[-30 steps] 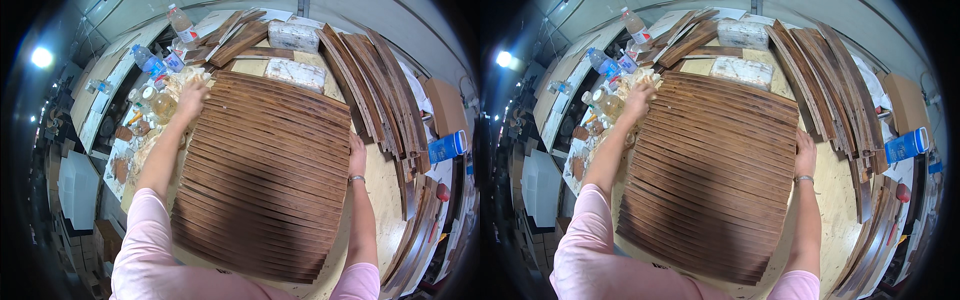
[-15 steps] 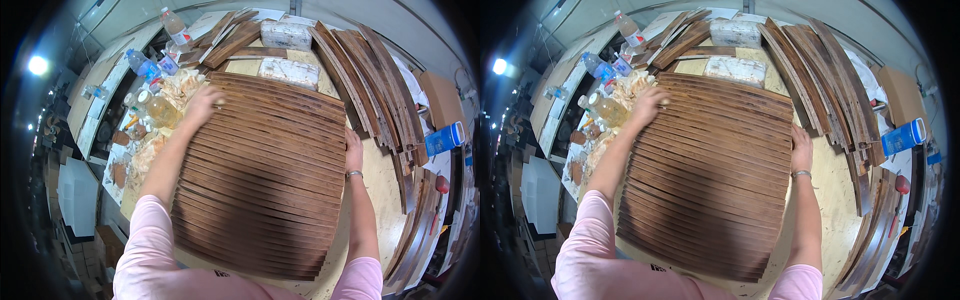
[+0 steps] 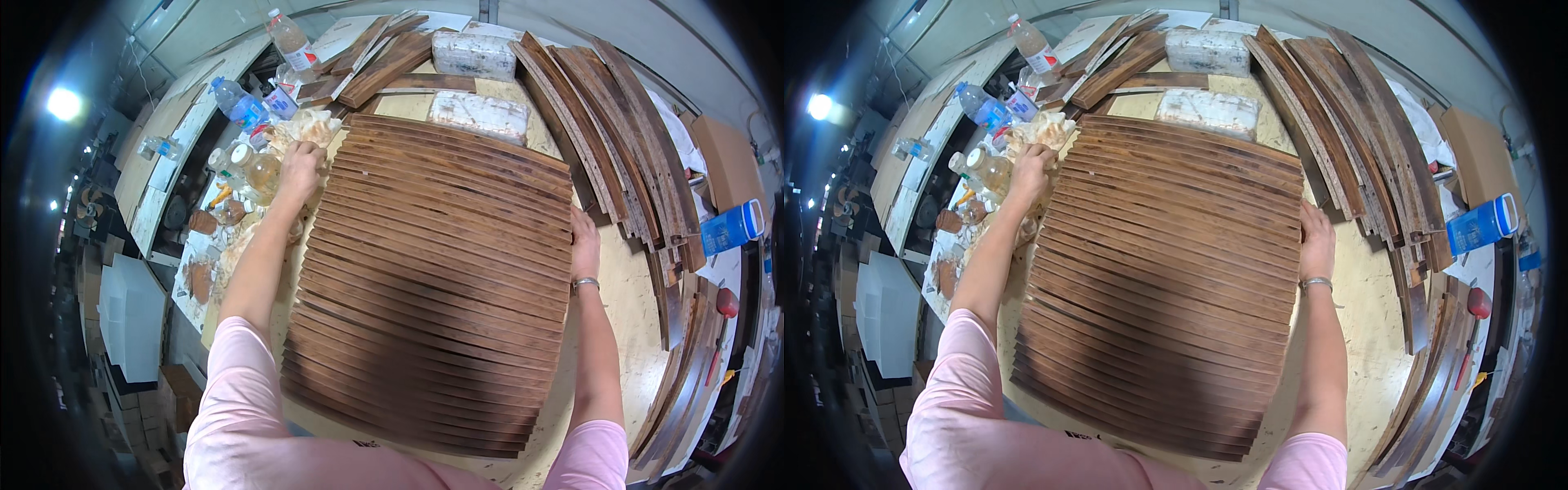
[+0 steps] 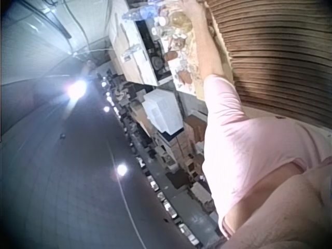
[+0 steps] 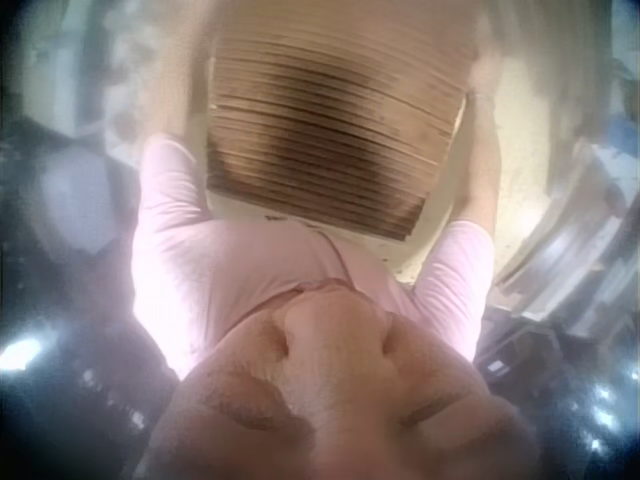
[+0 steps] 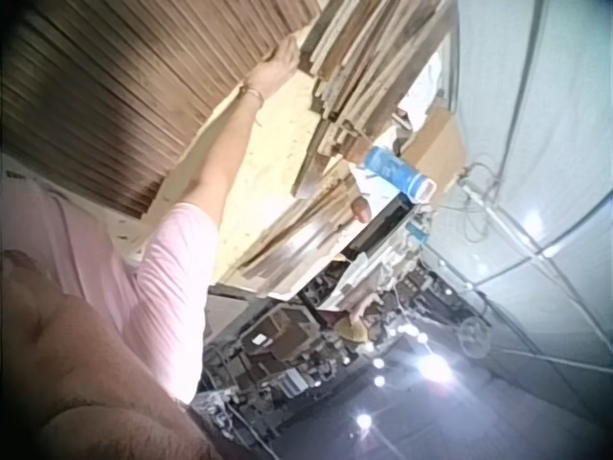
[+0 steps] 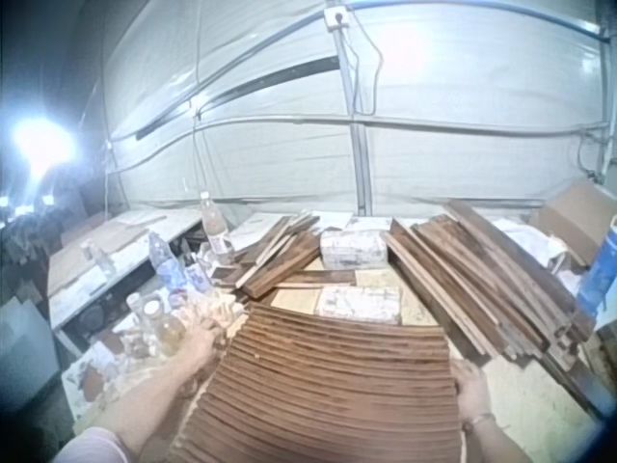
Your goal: The person applies a substance to a wooden panel using a small cloth and then wipes the entire surface with a larger rag.
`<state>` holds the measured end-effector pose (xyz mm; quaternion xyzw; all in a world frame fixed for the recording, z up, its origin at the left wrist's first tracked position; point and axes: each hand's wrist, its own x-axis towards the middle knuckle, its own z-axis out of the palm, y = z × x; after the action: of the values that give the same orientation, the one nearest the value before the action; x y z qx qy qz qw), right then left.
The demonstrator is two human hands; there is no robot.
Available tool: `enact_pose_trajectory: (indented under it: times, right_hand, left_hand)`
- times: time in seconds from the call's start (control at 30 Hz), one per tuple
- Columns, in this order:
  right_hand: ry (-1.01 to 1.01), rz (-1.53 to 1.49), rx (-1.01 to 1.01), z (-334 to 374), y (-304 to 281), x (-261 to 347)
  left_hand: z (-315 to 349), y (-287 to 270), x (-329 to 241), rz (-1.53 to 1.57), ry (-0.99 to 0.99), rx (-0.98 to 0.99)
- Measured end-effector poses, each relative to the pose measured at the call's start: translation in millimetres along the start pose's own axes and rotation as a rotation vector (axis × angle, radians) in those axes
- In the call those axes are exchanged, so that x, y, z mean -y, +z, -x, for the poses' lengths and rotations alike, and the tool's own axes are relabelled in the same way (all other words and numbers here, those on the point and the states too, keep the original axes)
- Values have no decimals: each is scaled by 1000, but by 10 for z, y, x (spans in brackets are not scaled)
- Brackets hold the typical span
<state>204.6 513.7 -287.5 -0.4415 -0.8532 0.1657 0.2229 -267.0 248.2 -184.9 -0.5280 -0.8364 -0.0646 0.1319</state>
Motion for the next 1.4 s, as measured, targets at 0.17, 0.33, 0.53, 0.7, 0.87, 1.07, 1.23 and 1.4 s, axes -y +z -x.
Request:
enact_pose_trajectory:
  times: [0.17,0.33,0.53,0.7,0.87,1.07,1.23,1.4]
  right_hand:
    - [-27,28,-15,-7,-36,48]
    - [16,-21,-1,-19,-62,124]
    - [6,-39,-10,-12,-79,113]
    - [-12,-28,-20,9,-101,78]
    - [-45,1,-19,-13,-63,79]
    - [32,-37,-15,-33,-21,47]
    - [290,-586,-57,-141,173,-256]
    - [43,-695,66,-38,151,-363]
  left_hand:
    - [6,7,-289,193,386,-130]
    - [-212,180,-83,68,88,-268]
    - [-848,414,-671,324,303,-274]
    - [-928,480,-358,201,173,-202]
    - [-588,256,86,76,-149,-207]
    - [269,-141,-367,866,-273,-117]
    - [1611,-551,63,990,-480,-252]
    - [2924,-712,1152,764,-876,-469]
